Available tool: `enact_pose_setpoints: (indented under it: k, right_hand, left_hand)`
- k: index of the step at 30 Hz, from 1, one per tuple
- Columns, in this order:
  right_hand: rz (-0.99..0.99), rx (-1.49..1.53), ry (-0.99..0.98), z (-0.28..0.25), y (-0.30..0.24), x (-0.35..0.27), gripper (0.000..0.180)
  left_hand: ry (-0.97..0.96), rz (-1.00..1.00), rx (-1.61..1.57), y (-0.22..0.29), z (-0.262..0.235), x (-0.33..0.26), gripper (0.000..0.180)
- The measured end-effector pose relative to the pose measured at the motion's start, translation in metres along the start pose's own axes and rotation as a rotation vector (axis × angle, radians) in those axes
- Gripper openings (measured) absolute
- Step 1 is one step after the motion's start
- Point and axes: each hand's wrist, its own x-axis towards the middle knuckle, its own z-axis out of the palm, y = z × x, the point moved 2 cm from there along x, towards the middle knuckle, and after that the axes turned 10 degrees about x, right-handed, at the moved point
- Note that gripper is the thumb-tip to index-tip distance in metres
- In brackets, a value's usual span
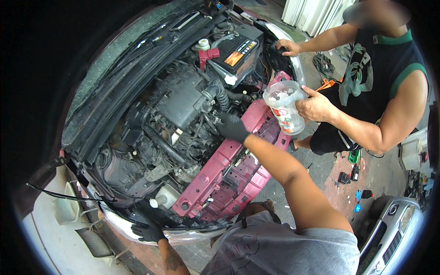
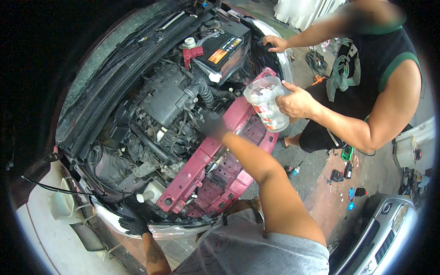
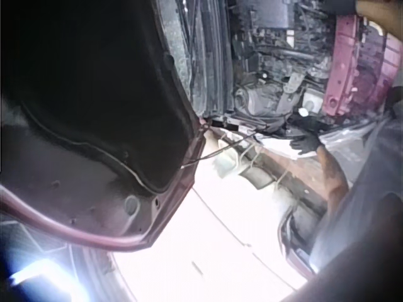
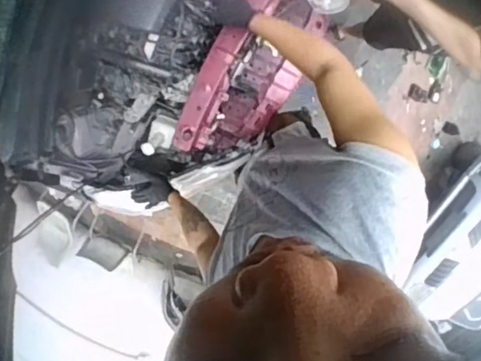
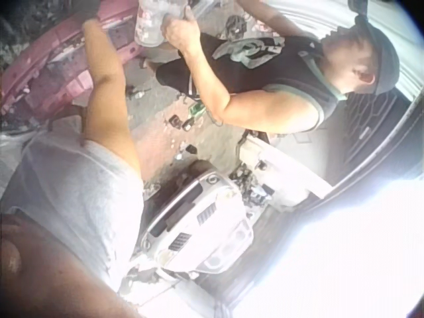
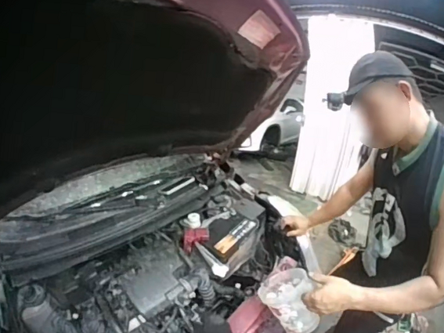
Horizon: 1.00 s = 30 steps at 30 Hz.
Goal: The person works on the front end of a car with the hood open, using a power drill to remove bolts from a pink metal support bar. They then lift and remove the bar from the engine bay. Another person assists by holding a container of parts nearby.
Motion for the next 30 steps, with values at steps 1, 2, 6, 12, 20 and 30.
enact_pose_setpoints:
  k: [1, 2, 6, 12, 20, 30]
  right_hand:
    - [-0.085, 0.003, -0.028, 0.008, -0.013, -0.015, 0.045]
    - [-0.169, 0.004, -0.051, 0.013, -0.028, -0.032, 0.040]
    - [-0.436, -0.101, 0.056, 0.024, -0.055, -0.087, 0.041]
    - [-0.480, -0.153, 0.125, 0.027, -0.063, -0.099, 0.044]
    - [-0.479, -0.115, 0.113, 0.029, -0.068, -0.098, 0.045]
    - [-0.468, -0.116, 0.110, 0.031, -0.068, -0.097, 0.041]
  left_hand:
    - [-0.005, -0.043, -0.011, -0.001, 0.001, -0.005, 0.094]
    - [0.004, -0.059, 0.004, -0.001, 0.002, -0.009, 0.091]
    - [0.035, -0.081, 0.055, 0.003, 0.004, -0.012, 0.080]
    - [-0.031, -0.095, 0.097, 0.015, -0.022, -0.018, 0.068]
    - [0.017, -0.105, 0.085, 0.003, -0.003, -0.012, 0.070]
    - [0.049, -0.093, 0.083, -0.001, 0.004, -0.012, 0.077]
